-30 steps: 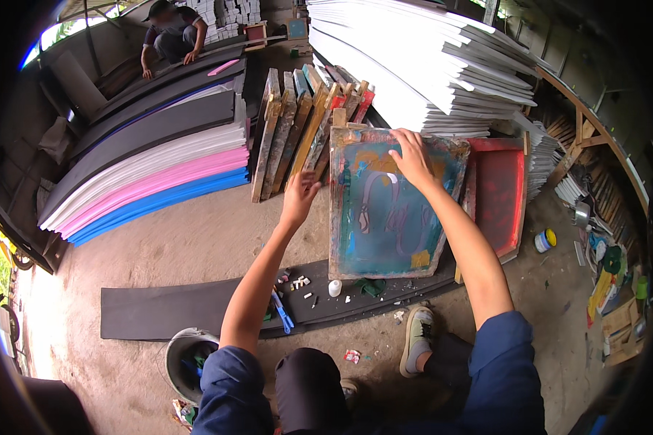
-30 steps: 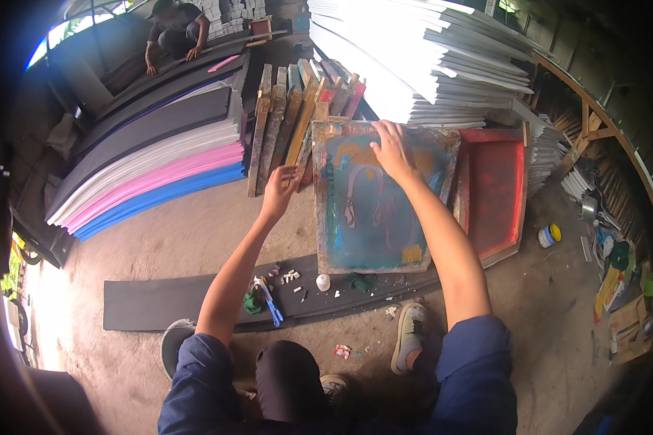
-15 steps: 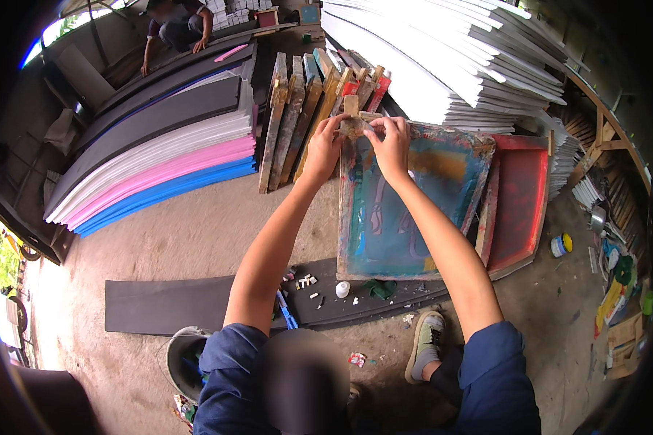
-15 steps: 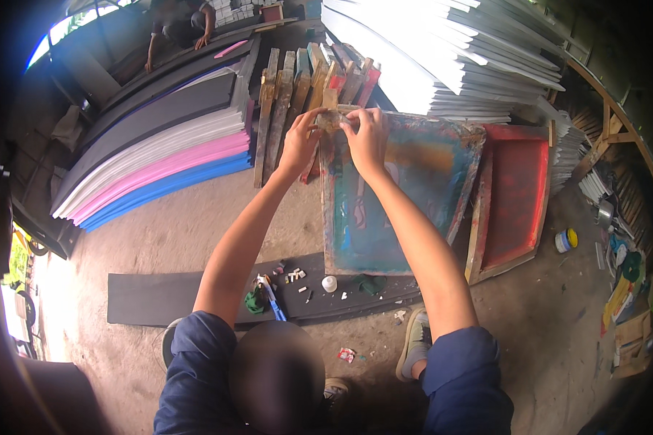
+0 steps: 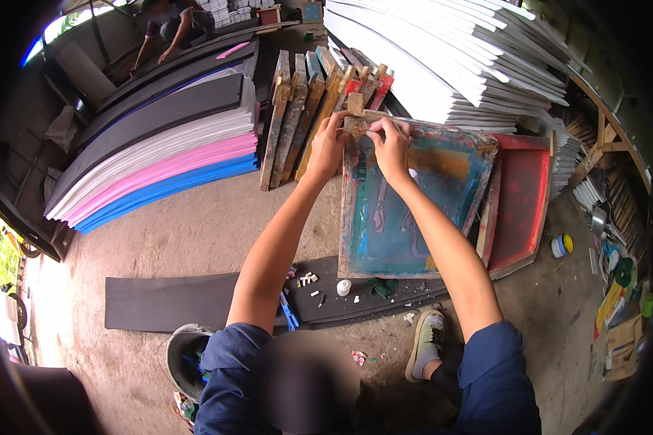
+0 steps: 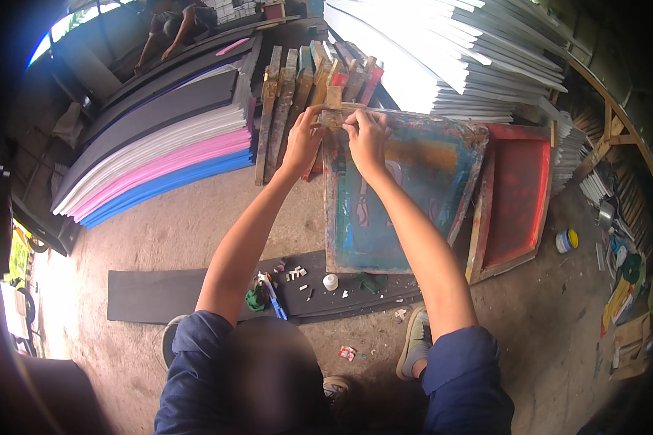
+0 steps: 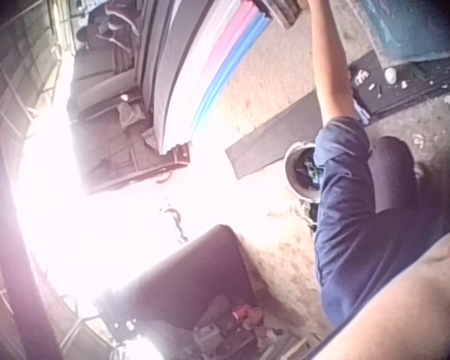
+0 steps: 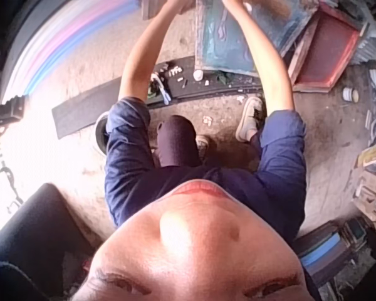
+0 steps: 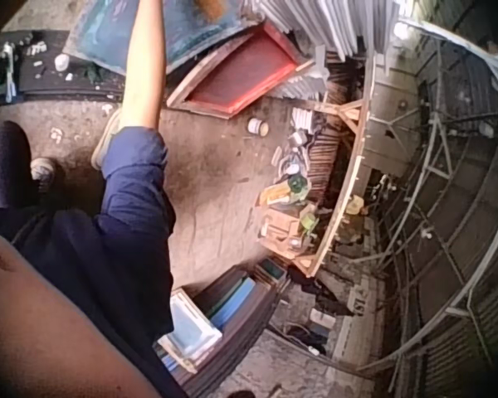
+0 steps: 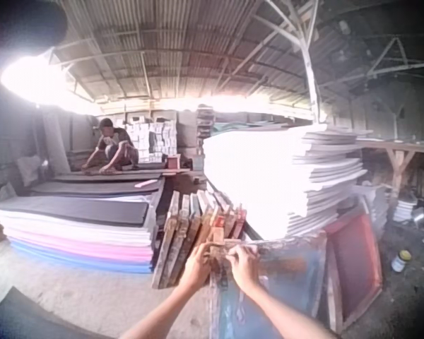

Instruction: The person cleans a teal-colored screen printing frame by hand, wiping the surface and edges. They then place the frame aside and pick up a red screen printing frame, removing a red ribbon from it.

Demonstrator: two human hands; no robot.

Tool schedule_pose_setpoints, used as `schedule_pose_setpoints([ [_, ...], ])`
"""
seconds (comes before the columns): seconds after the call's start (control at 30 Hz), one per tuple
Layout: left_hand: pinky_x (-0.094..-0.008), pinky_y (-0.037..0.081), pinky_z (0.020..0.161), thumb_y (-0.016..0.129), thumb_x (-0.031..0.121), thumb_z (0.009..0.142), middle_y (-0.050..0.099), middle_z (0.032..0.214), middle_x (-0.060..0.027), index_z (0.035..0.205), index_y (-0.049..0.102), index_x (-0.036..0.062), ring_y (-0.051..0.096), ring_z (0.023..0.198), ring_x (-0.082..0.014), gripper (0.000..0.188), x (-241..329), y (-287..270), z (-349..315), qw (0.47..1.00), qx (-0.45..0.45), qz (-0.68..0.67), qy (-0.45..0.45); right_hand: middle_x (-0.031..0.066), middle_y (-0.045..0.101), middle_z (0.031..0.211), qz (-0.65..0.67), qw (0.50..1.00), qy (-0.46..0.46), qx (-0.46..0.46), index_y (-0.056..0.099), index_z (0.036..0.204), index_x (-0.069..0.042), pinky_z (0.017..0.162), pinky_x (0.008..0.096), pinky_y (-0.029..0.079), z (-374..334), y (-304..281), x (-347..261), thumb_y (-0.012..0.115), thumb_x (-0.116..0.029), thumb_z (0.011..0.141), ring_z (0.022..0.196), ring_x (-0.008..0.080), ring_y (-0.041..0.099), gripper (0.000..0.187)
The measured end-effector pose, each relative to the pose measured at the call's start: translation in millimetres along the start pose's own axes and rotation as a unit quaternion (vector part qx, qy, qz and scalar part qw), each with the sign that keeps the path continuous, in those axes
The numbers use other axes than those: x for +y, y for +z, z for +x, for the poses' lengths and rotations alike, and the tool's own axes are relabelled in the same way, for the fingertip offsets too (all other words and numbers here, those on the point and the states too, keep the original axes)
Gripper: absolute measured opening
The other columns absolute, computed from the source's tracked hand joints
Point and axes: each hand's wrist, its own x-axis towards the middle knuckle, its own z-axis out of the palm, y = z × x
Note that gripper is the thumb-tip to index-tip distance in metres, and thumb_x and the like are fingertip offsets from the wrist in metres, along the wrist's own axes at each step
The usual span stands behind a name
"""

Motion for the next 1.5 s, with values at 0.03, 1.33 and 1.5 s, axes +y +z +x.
schedule_pose_setpoints([
  [0.03,-0.0357,0.047,0.074,0.054,-0.006,0.075,0.053,0.106,-0.0157,0.114,0.047,0.0126,0.06,0.088,-0.0294,0.044,0,0,0,1.0,0.002,-0.005,0.004,-0.0005,0.059,0.084,0.013,1.0,-0.003,0.005,0.056,0.077,-0.013,0.077,0.0433,0.033,0,0,0,0.066,-0.012,0.072,0.094,0.0247,0.046,0.012],
  [1.33,-0.0336,0.048,0.082,0.059,0.001,0.077,0.051,0.111,-0.0162,0.114,0.047,0.0087,0.054,0.101,-0.0281,0.039,-2,6,4,1.0,-0.018,-0.013,-0.015,0.0012,0.061,0.085,0.068,0.989,-0.13,-0.028,0.051,0.078,-0.006,0.088,0.0374,0.032,-7,-14,7,0.059,0.0,0.072,0.101,0.026,0.047,0.011],
  [1.5,-0.033,0.048,0.083,0.06,0.001,0.077,0.051,0.111,-0.016,0.113,0.047,0.0089,0.053,0.102,-0.0285,0.039,-5,7,6,0.999,-0.017,-0.019,-0.02,0.0053,0.061,0.09,0.094,0.983,-0.154,-0.036,0.051,0.077,-0.005,0.088,0.0391,0.036,-9,-20,17,0.058,0.0,0.074,0.104,0.0282,0.05,0.009],
])
